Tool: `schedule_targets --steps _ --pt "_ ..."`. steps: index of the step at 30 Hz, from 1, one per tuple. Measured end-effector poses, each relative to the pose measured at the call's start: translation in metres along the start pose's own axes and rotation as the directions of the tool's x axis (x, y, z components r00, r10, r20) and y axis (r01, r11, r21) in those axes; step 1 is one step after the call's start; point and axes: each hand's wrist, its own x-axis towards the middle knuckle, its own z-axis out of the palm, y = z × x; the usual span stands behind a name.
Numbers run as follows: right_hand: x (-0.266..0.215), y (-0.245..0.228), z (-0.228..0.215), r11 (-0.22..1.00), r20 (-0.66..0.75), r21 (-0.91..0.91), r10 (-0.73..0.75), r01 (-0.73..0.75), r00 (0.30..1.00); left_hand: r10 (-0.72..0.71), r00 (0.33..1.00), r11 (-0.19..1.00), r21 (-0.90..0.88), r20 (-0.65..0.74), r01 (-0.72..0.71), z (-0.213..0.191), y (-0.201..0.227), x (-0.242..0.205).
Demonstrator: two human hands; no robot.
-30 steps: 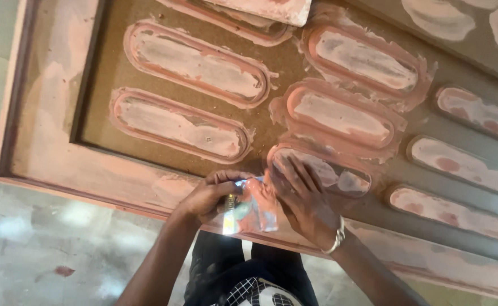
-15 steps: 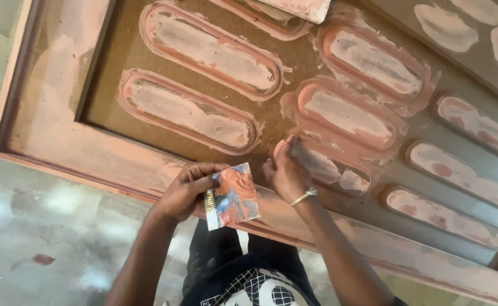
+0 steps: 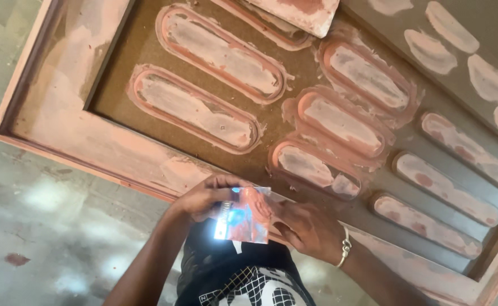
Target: The person uses a putty knife to scoop a pinkish filler paste from a square tile and applies it into recessed oval indentations on a large wooden board. They spread the filler across the indentations and smooth the surface with their fingers, repeating the process across multiple sections of the board.
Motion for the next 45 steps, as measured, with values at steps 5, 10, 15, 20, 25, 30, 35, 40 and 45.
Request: schedule_targets --steps 5,10,15,20,25,30,35,40,45 --pt "0.014 0.022 0.009 0.986 0.1 -0.089 0.15 -0.142 0.984 0.029 0.983 0.983 0.183 -0.183 0.005 -0.007 0.026 -0.025" --pt "0.059 0.052 0.028 0.928 0.14 -0.176 0.354 -0.329 0.924 0.086 0.972 0.904 0.427 -0.219 0.016 0.012 0.048 -0.042" --pt "0.038 0.07 0.033 0.933 0.429 -0.306 0.311 -0.188 0.848 0.142 0.961 0.906 0.423 -0.239 -0.029 0.025 0.038 -0.05" --pt "0.004 0.084 0.008 0.975 0.377 -0.202 -0.009 0.091 0.926 0.141 0.959 0.929 0.366 -0.247 -0.042 0.028 0.019 -0.05" --pt "-0.009 0.097 0.002 0.994 0.223 -0.095 -0.022 0.044 0.975 0.118 0.954 0.947 0.321 -0.275 -0.024 0.032 -0.003 -0.042" --pt "-0.015 0.098 -0.008 0.963 0.51 -0.257 0.066 0.079 0.857 0.145 0.933 0.944 0.329 -0.329 -0.03 0.047 -0.019 -0.034" --pt "-0.054 0.061 -0.045 0.993 0.297 -0.103 -0.025 0.058 0.955 0.154 0.947 0.96 0.271 -0.281 -0.075 0.085 -0.039 -0.016" --pt "-0.1 -0.003 -0.078 0.936 -0.154 -0.233 -0.303 0.263 0.941 0.172 0.985 0.985 0.021 -0.035 -0.171 0.14 -0.045 -0.004" --pt "-0.152 -0.029 -0.141 0.823 0.101 -0.551 -0.096 0.136 0.99 0.205 0.976 0.973 -0.128 0.079 -0.194 0.198 -0.034 -0.011"
